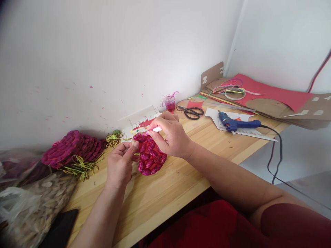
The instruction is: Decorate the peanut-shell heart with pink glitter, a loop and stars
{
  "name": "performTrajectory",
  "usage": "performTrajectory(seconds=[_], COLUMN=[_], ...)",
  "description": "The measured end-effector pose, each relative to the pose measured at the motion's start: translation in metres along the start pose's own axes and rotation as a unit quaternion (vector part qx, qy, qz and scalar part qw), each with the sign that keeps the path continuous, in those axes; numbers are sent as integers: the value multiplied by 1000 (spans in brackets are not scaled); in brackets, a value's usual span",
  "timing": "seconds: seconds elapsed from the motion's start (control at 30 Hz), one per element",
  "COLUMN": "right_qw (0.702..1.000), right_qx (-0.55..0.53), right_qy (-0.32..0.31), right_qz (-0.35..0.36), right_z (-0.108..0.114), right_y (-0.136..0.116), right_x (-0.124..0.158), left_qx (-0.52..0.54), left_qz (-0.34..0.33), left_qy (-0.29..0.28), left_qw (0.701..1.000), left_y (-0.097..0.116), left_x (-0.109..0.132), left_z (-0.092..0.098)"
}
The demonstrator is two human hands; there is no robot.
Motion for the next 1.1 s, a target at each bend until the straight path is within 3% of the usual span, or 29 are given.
performTrajectory(seconds=[0.27, 0.6, 0.77, 0.9, 1.1], right_qw=[998, 999, 999, 999, 991], right_qx=[-53, -39, -37, -29, -98], right_qy=[14, 19, -12, 10, 28], right_qz=[-31, -15, -26, -21, -84], right_z=[-1, 1, -1, 2, 5], right_y=[4, 6, 7, 12, 21], right_x=[0, -1, 0, -1, -2], left_qx=[49, 86, 100, 109, 102], left_qz=[41, 79, 90, 96, 97], left_qy=[-5, -1, -5, -8, -19], left_qw=[998, 993, 991, 989, 990], left_y=[-1, 2, 2, 3, 2], left_x=[-3, -3, -2, -4, -5], left_z=[-1, -3, -4, -3, -3])
Point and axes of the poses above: each hand's wrist, its own x-axis away from the middle knuckle, its own z-axis out of the back of the hand, y = z × x, the point moved 2 cm from there along -x, towards the middle knuckle, and after that the axes turned 7 degrees about -x, right-handed, at the moved point
